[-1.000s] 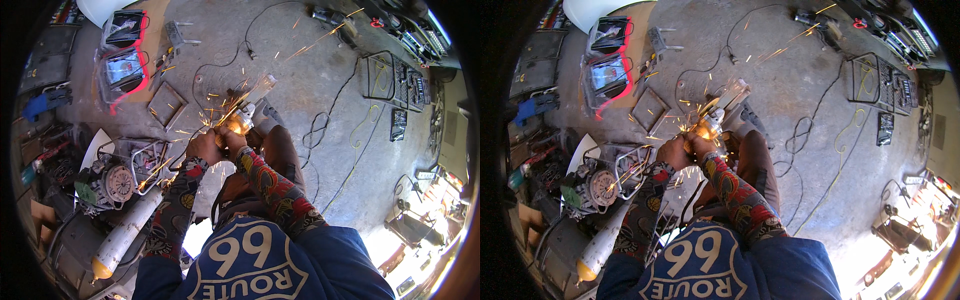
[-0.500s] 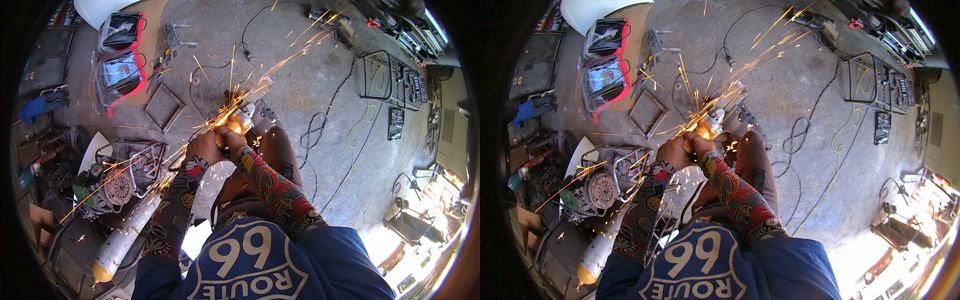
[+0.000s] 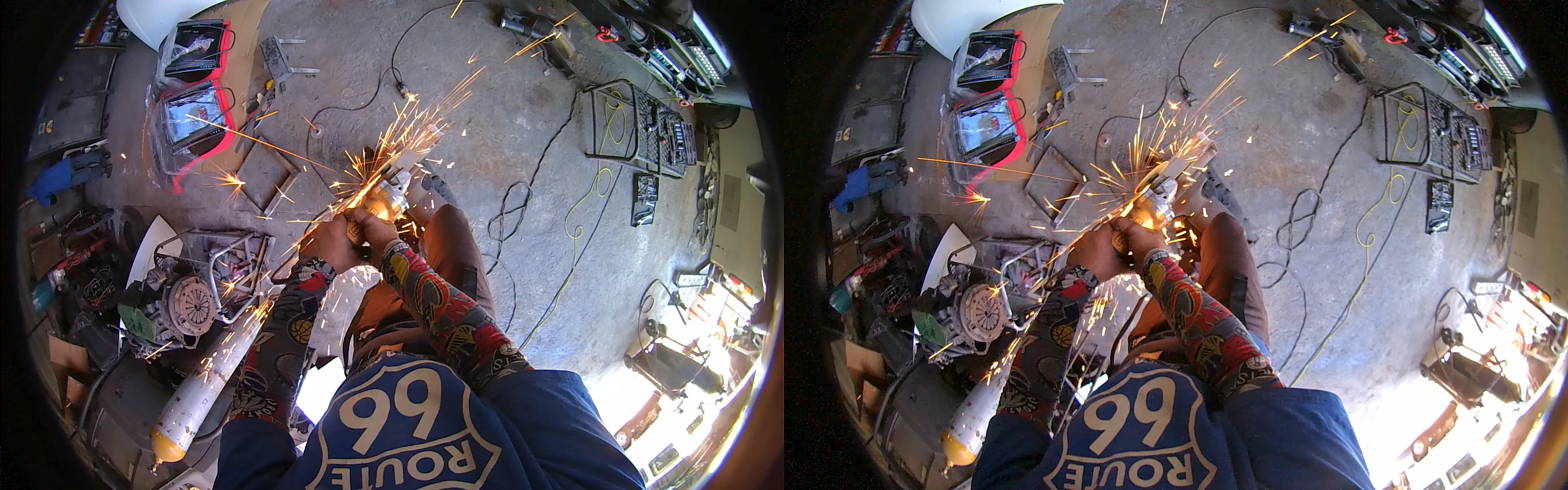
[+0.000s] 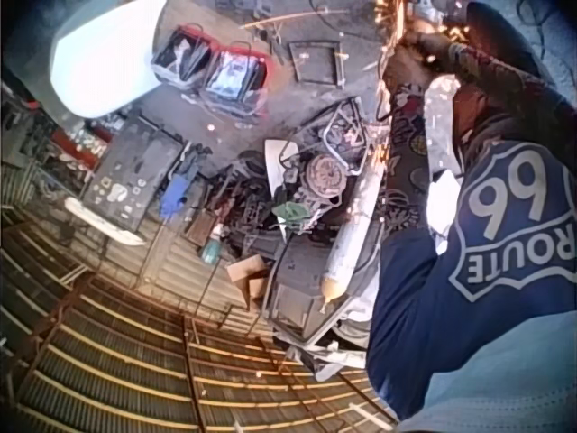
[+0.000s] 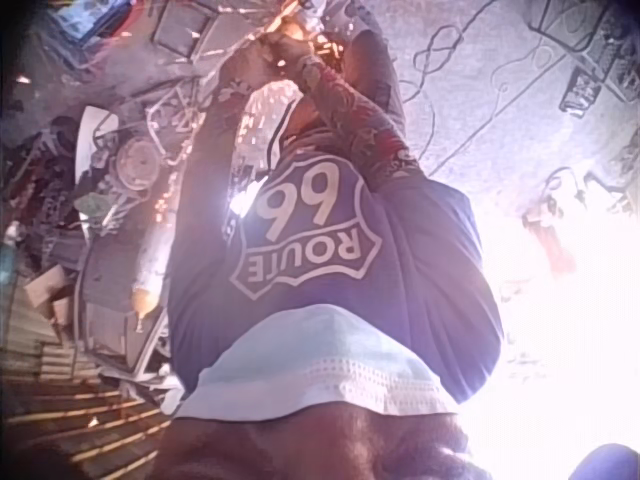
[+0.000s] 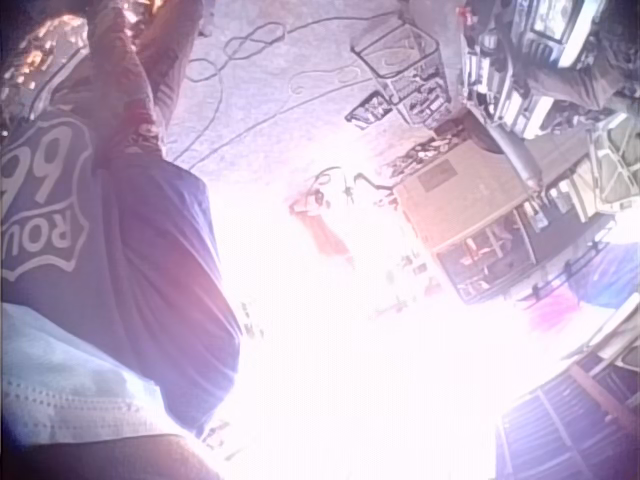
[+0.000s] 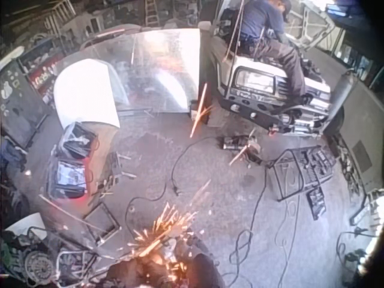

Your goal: The person uses an angle grinder to smooth and cut metal frame pieces on the workshop floor. They reposition the frames between grinding passes and handle the grinder with both hands while sparks fly.

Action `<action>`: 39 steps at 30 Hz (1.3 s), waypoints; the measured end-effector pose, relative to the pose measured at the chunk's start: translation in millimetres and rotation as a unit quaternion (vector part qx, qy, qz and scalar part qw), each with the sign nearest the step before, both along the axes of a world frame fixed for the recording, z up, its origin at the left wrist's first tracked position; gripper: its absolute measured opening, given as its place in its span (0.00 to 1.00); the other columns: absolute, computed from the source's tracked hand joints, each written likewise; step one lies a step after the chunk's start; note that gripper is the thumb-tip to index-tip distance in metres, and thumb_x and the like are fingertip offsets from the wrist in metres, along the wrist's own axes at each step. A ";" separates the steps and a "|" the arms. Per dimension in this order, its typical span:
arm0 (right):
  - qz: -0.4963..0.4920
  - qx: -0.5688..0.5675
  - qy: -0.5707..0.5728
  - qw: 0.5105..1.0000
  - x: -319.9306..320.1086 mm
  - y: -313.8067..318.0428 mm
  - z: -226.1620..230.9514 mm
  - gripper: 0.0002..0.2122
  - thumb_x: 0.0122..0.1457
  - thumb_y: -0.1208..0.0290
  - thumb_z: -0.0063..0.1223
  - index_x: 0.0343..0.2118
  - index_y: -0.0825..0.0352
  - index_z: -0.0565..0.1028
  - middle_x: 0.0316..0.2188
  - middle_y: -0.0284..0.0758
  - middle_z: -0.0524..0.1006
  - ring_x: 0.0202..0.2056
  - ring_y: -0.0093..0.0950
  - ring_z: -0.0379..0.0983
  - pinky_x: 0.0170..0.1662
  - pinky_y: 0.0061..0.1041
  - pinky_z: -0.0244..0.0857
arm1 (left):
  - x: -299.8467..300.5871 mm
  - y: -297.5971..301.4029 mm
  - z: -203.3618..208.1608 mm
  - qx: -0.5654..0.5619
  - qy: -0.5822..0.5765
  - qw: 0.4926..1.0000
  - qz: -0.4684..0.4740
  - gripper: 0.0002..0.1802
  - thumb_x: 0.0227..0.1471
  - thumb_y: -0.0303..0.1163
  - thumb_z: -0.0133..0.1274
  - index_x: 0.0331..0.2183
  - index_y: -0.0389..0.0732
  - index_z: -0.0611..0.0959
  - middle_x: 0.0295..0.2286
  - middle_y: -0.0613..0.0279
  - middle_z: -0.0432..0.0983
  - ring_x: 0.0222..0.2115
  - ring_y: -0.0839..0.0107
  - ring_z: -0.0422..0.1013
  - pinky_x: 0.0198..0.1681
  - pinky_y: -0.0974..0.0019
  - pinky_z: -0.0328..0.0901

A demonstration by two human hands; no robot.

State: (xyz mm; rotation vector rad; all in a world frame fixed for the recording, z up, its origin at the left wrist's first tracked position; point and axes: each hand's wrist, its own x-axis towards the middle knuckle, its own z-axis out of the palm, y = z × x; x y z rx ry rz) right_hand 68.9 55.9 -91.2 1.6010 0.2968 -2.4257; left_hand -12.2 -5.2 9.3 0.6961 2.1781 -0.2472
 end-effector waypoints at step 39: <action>-0.022 0.030 0.004 0.999 -4.7 -3.9 1.4 0.32 0.44 0.58 0.75 0.52 0.64 0.74 0.45 0.36 0.78 0.43 0.38 0.78 0.45 0.45 0.76 | -0.8 -7.8 -6.9 0.060 0.027 0.998 -0.019 0.42 0.30 0.51 0.77 0.46 0.41 0.79 0.39 0.46 0.83 0.43 0.47 0.80 0.47 0.47 0.74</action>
